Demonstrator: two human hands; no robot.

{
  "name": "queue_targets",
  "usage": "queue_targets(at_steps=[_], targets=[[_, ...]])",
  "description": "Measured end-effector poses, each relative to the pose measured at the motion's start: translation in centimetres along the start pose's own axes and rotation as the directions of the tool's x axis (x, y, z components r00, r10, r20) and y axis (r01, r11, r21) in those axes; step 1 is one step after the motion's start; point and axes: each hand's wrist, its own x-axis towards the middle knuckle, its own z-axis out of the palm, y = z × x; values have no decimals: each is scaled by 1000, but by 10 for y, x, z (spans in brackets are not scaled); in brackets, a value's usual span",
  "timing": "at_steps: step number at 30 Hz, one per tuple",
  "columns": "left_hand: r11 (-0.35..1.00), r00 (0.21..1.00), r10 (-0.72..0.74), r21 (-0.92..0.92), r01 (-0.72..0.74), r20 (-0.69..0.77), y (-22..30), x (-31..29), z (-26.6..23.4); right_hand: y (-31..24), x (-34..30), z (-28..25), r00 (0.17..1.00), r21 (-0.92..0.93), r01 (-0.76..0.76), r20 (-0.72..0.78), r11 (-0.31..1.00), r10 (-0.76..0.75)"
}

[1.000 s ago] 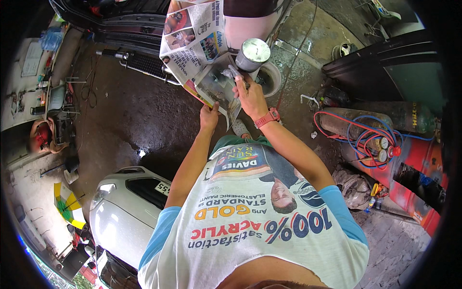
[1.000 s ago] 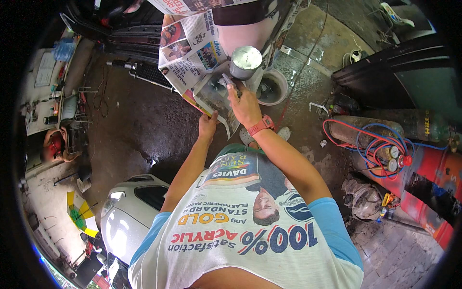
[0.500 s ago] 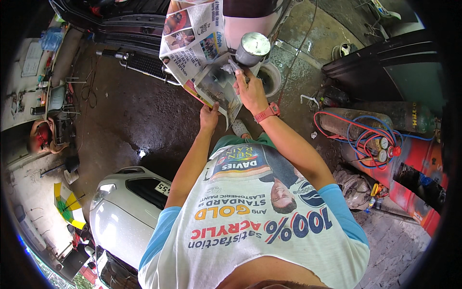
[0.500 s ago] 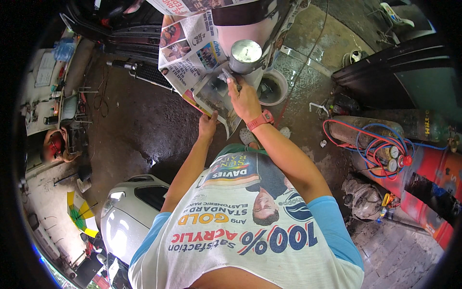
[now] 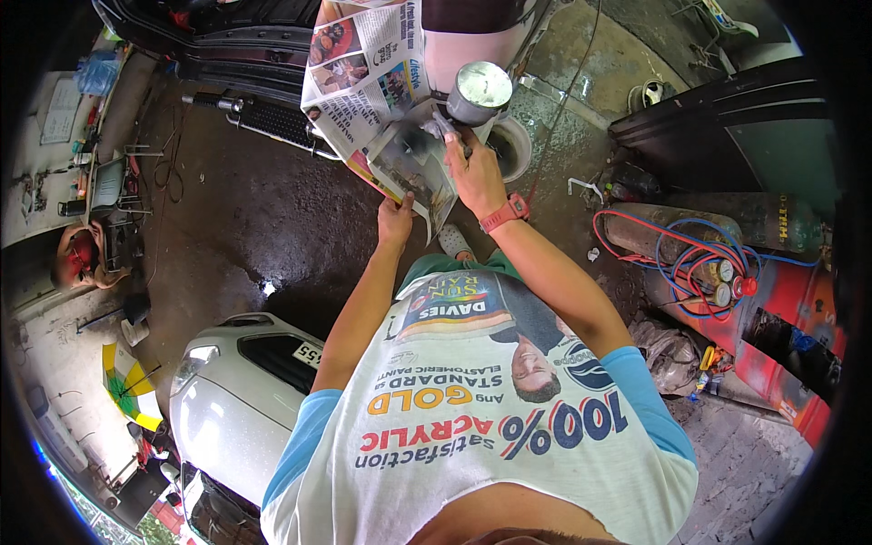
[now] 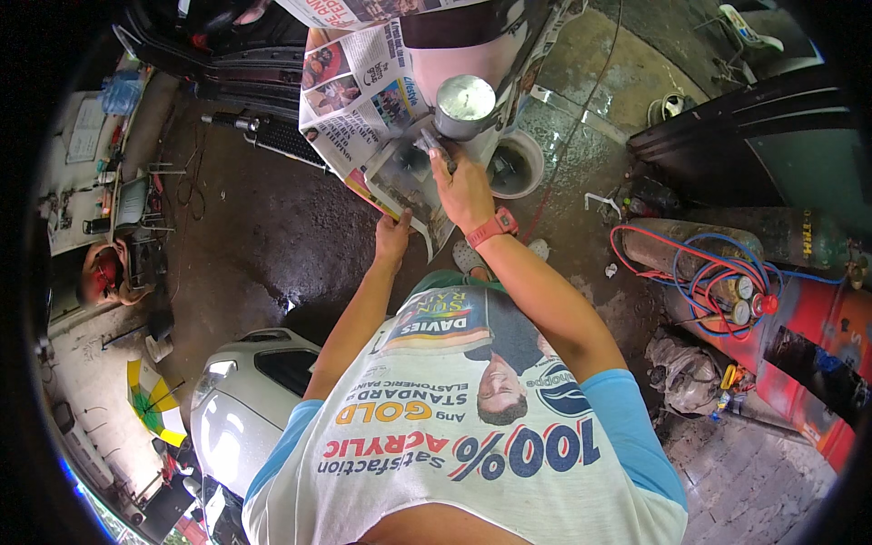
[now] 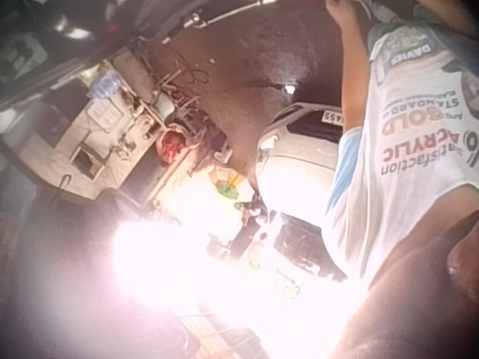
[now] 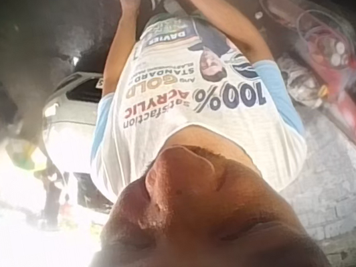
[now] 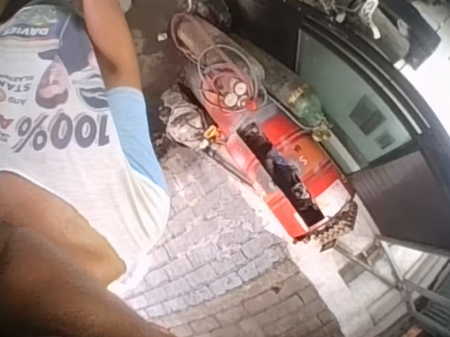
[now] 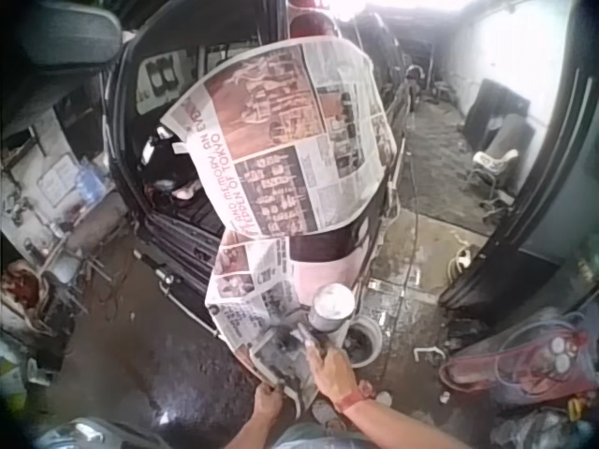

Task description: The person walks through a cluttered auto repair garage carrying a spray gun. They approach a car part covered with newspaper and begin applying a coat of paint using the spray gun. The person moves the spray gun back and forth to cover the surface of the part.

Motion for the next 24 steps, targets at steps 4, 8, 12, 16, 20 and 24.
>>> queue_targets(at_steps=[4, 8, 12, 16, 20, 24], targets=[[994, 999, -29, 106, 31, -15, 8, -3, -1, -3, -4, 0, 997, 108, 49, 48, 993, -55], [992, 1000, -25, 123, 27, -20, 6, -1, -2, -5, -5, -4, 991, 214, -16, 137, 977, -13], [994, 1000, -12, 108, 13, -9, 4, -1, -3, 3, -3, -8, 982, 208, -116, 173, 971, 80], [997, 1000, -13, 74, 14, -16, 6, -2, -2, 15, -2, -12, 985, 106, -135, 125, 985, 121], [994, 999, -26, 108, 29, -31, 13, -5, -1, 25, -3, -14, 991, 53, -107, 87, 993, 103], [999, 999, 5, 39, -3, -37, 6, -3, 1, 27, -8, -12, 999, -37, 0, 33, 999, 2]])
